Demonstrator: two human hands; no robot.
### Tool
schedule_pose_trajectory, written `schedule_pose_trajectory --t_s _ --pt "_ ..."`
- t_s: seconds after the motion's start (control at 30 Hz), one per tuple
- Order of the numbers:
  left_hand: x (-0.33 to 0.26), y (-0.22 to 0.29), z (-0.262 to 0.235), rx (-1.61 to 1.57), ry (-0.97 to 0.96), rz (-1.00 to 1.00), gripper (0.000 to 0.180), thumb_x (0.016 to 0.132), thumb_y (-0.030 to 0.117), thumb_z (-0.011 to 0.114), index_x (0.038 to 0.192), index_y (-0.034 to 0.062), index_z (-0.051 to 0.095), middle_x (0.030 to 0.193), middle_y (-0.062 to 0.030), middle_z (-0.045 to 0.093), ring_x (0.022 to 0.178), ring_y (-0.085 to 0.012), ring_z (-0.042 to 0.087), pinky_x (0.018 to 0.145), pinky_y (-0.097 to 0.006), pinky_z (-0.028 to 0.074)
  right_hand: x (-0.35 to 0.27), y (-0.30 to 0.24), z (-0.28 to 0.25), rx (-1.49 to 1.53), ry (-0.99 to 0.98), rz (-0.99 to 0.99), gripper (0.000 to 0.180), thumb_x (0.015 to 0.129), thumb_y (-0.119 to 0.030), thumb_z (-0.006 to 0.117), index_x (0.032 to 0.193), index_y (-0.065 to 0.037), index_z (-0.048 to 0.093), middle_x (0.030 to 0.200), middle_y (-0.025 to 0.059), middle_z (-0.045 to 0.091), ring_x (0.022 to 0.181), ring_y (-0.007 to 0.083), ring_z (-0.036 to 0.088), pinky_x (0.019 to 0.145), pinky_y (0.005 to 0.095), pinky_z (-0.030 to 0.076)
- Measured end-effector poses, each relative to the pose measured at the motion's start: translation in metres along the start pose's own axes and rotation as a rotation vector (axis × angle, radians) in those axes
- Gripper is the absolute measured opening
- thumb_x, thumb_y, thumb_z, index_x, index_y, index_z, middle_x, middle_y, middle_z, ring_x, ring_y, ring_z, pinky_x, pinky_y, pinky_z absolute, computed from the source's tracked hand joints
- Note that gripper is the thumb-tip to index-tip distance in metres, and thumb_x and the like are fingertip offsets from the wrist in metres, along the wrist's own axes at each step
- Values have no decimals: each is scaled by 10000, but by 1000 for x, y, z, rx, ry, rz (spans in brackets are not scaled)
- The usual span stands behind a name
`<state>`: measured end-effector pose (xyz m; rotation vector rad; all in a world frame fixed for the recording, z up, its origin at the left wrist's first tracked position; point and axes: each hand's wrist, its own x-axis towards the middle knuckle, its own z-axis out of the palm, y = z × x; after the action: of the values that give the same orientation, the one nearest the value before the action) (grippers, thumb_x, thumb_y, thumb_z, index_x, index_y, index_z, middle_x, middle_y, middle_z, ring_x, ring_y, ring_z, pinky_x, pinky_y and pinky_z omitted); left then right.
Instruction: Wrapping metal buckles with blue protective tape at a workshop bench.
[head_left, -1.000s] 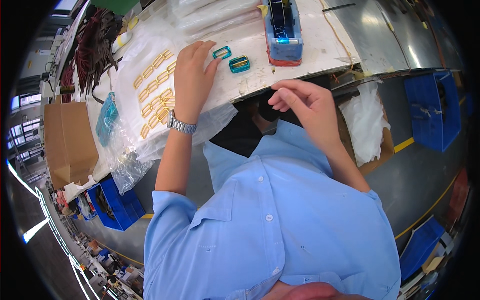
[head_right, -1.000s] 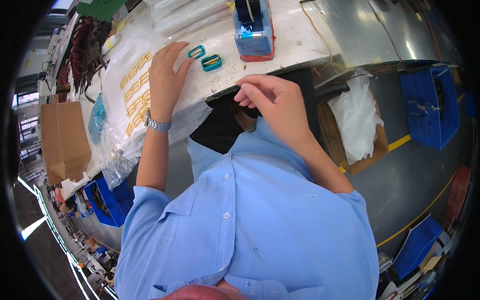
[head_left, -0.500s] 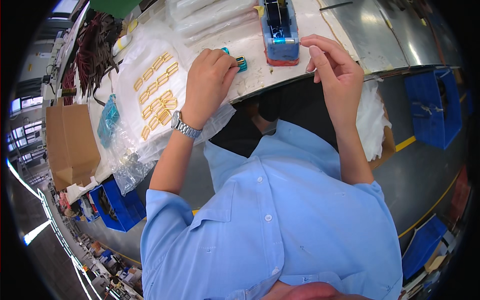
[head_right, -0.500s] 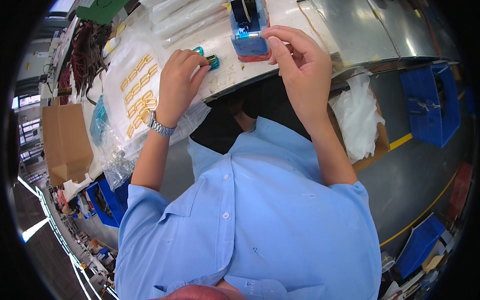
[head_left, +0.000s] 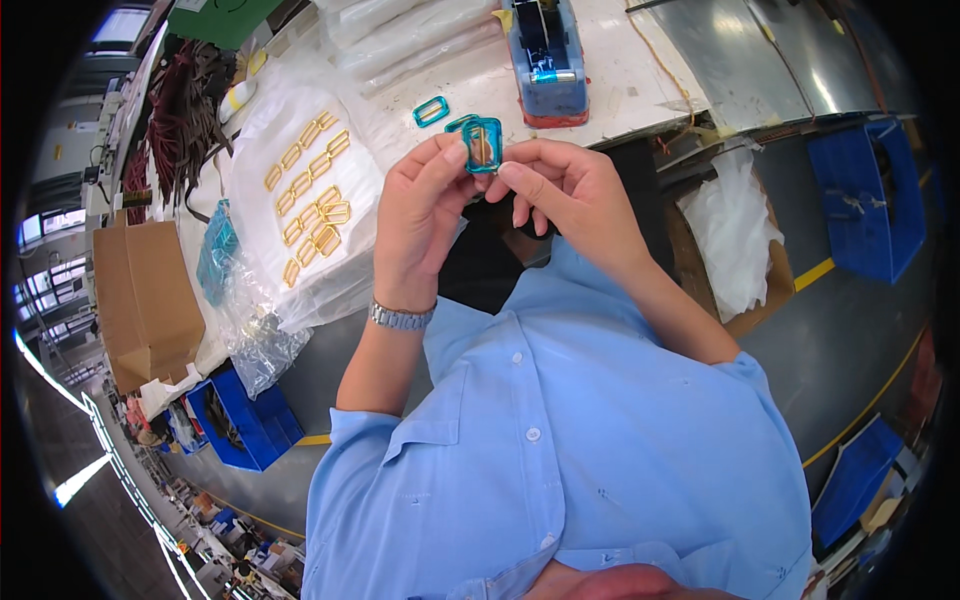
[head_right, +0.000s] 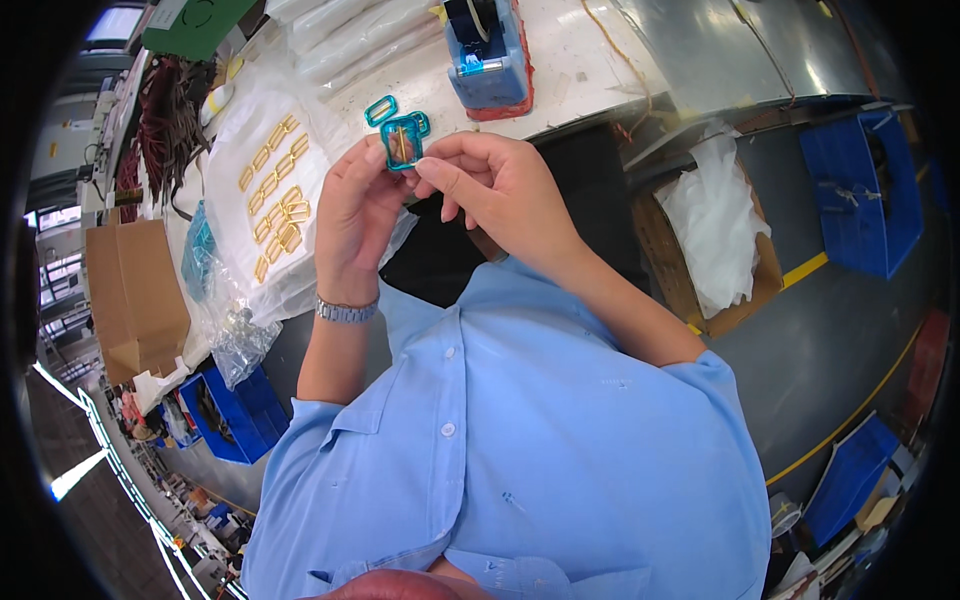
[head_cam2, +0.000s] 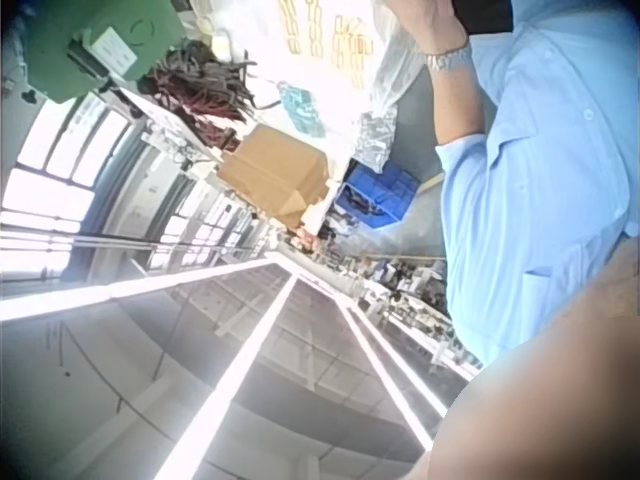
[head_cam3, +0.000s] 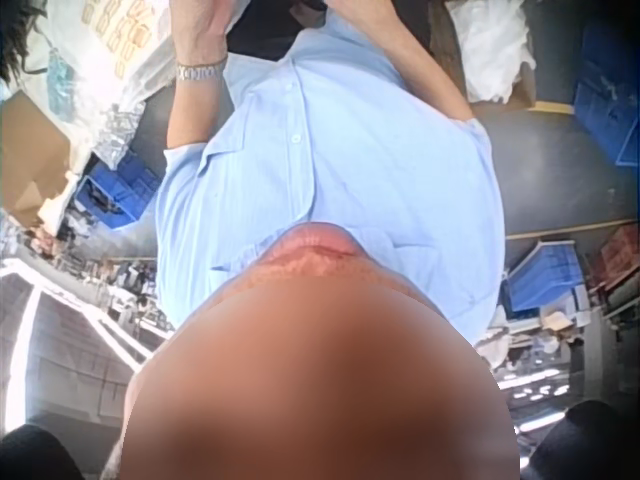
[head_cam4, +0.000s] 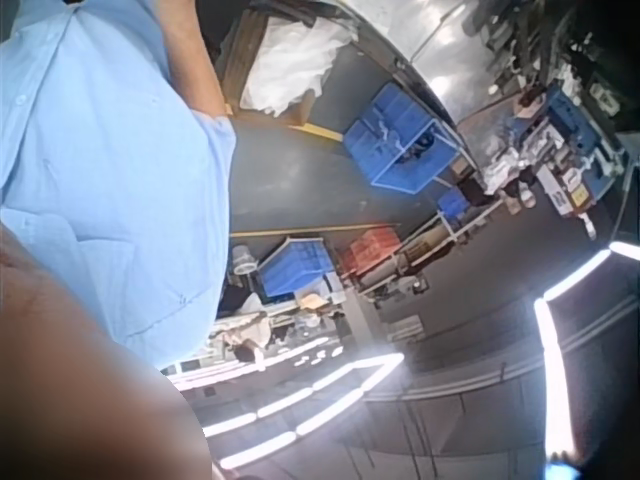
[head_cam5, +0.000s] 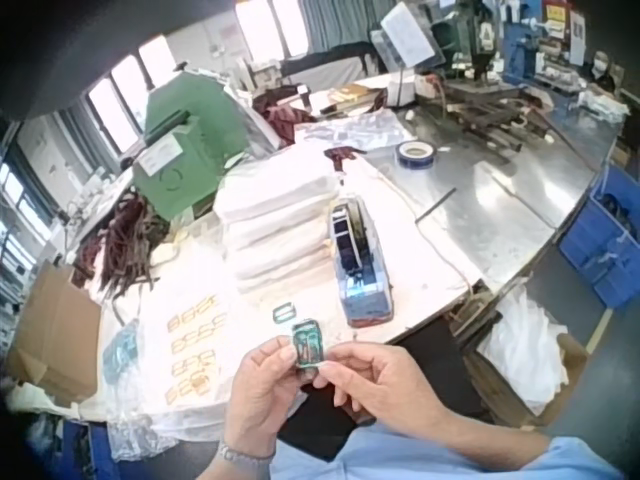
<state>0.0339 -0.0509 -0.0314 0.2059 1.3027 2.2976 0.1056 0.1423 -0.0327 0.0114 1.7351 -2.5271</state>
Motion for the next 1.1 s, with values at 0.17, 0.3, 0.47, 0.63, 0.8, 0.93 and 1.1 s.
schedule_pose_trajectory --t_s 0.17,0.3,0.47,0.63,0.8,0.93,1.1 --pt "-10 -10 12 80 -18 -20 180 1059 157 695 1134 -4 720 1050 -59 746 925 -118 662 864 -302 549 -5 -5 0 -52 41 13 220 1062 -214 710 1092 2 739 857 34 752 703 61 641 619 214 496" --pt "-11 -7 18 300 48 87 158 1025 87 725 1141 -17 703 1020 -32 730 941 -97 657 870 -267 540 -9 -11 -1 -119 69 -19 196 1060 -164 696 989 13 742 789 23 730 677 53 631 611 218 496" --pt "-19 1 38 617 123 211 145 987 34 744 1105 -41 706 977 -28 733 907 -99 677 859 -262 553 -10 -4 0 -200 96 -16 191 1045 -140 694 941 14 742 734 26 718 640 56 636 595 235 503" --pt "-21 -6 41 905 148 333 102 945 11 759 1032 -32 728 914 -64 752 789 -107 692 771 -268 572 -9 8 5 -562 274 -269 146 993 -131 700 947 7 711 733 124 727 585 215 680 581 338 535" --pt "-28 -5 52 1163 143 466 98 926 -2 786 1008 -25 736 868 -71 750 774 -107 689 742 -265 558 -11 4 3 -752 235 -314 154 996 -126 675 919 7 686 724 155 713 616 283 705 576 378 528" --pt "-30 -7 47 1201 130 466 105 916 -5 790 1001 -27 731 856 -81 738 756 -129 690 728 -273 556 -10 -1 -4 -580 118 -160 174 1009 -138 651 934 12 698 719 160 711 629 287 719 586 386 528" --pt "-35 -13 44 1160 82 489 100 891 -13 779 966 -10 712 819 -82 681 671 -173 651 634 -304 532 -13 -6 -4 -629 99 -172 182 1010 -119 625 1010 16 747 764 157 744 663 276 744 612 359 551"
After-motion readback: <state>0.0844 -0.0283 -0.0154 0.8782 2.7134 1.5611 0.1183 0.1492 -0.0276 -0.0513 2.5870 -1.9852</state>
